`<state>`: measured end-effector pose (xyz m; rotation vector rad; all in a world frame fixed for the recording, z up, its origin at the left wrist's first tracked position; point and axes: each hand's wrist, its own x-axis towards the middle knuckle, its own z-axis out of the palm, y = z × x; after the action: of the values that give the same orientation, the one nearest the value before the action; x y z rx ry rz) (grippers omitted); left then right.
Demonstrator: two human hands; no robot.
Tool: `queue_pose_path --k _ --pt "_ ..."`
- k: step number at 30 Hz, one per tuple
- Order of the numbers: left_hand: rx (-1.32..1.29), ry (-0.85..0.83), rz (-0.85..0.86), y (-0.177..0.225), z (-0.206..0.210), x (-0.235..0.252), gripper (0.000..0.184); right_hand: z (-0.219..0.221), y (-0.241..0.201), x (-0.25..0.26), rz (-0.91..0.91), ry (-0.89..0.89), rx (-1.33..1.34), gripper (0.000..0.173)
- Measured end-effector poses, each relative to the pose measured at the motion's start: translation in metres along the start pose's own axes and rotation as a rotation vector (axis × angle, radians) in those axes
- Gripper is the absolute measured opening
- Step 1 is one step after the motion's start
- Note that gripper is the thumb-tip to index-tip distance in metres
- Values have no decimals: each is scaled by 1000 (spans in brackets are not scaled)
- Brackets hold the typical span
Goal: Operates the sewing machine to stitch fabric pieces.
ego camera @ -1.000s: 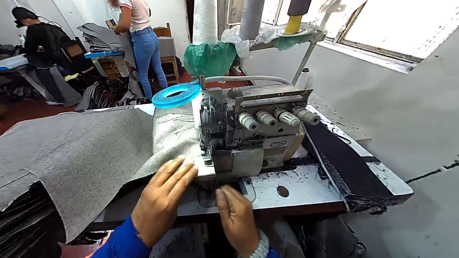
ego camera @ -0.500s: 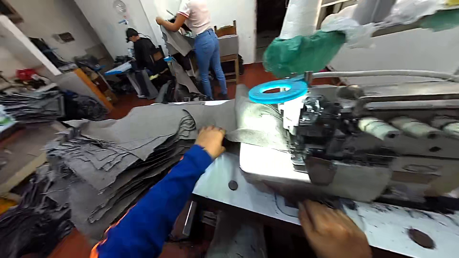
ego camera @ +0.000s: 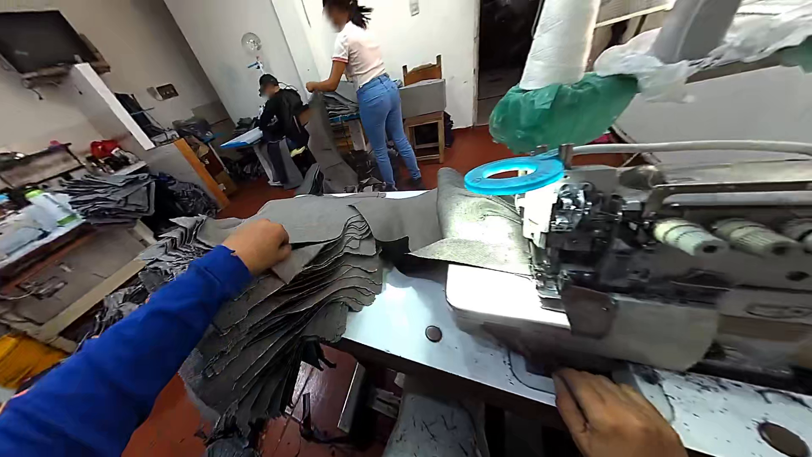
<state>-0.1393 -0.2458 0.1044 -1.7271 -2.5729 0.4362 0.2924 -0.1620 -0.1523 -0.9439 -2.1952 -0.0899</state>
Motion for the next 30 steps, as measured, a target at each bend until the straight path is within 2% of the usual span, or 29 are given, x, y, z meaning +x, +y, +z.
queue_pose_path --k 2,4,6,8,10,12,13,14,15,16,17,18,19,23,26,28,30 --pt "11 73 -49 -10 -19 4 32 -12 1 -3 50 -58 158 21" --pt "29 171 -91 -8 -35 -5 32 -21 4 -10 97 -58 344 26" --pt "15 246 -62 20 -38 -25 32 -34 -4 -12 93 -52 465 32" --pt "-81 283 65 69 -30 -51 28 -51 -29 -5 101 -132 666 39" --pt "-273 251 236 127 -23 -75 25 -60 -60 7 156 -273 961 61" --pt "-554 171 394 181 -17 -82 25 -56 -84 21 219 -384 1225 97" --pt "-687 166 441 205 -11 -78 27 -52 -92 30 275 -383 1328 109" --pt "-802 194 462 227 -4 -71 28 -50 -99 38 369 -356 1402 111" --pt "-886 232 470 245 3 -61 30 -49 -102 48 492 -311 1456 102" --pt "-920 245 471 258 8 -53 31 -49 -103 58 621 -268 1482 80" --pt "-892 235 475 266 11 -47 30 -50 -103 68 746 -229 1486 56" --pt "-814 201 501 269 10 -46 29 -50 -104 77 854 -191 1471 41" --pt "-712 152 540 268 6 -48 27 -49 -105 83 926 -156 1451 35" --pt "-289 -136 703 264 -22 -50 35 -35 -124 93 1075 -156 1515 29" --pt "-45 -229 826 261 -35 -33 42 -24 -142 93 1089 -177 1412 19" --pt "-5 -220 907 252 -33 -24 46 -26 -142 83 1009 -171 1351 30" --pt "-76 -67 1026 236 -4 -23 44 -37 -125 65 839 -188 1362 33"
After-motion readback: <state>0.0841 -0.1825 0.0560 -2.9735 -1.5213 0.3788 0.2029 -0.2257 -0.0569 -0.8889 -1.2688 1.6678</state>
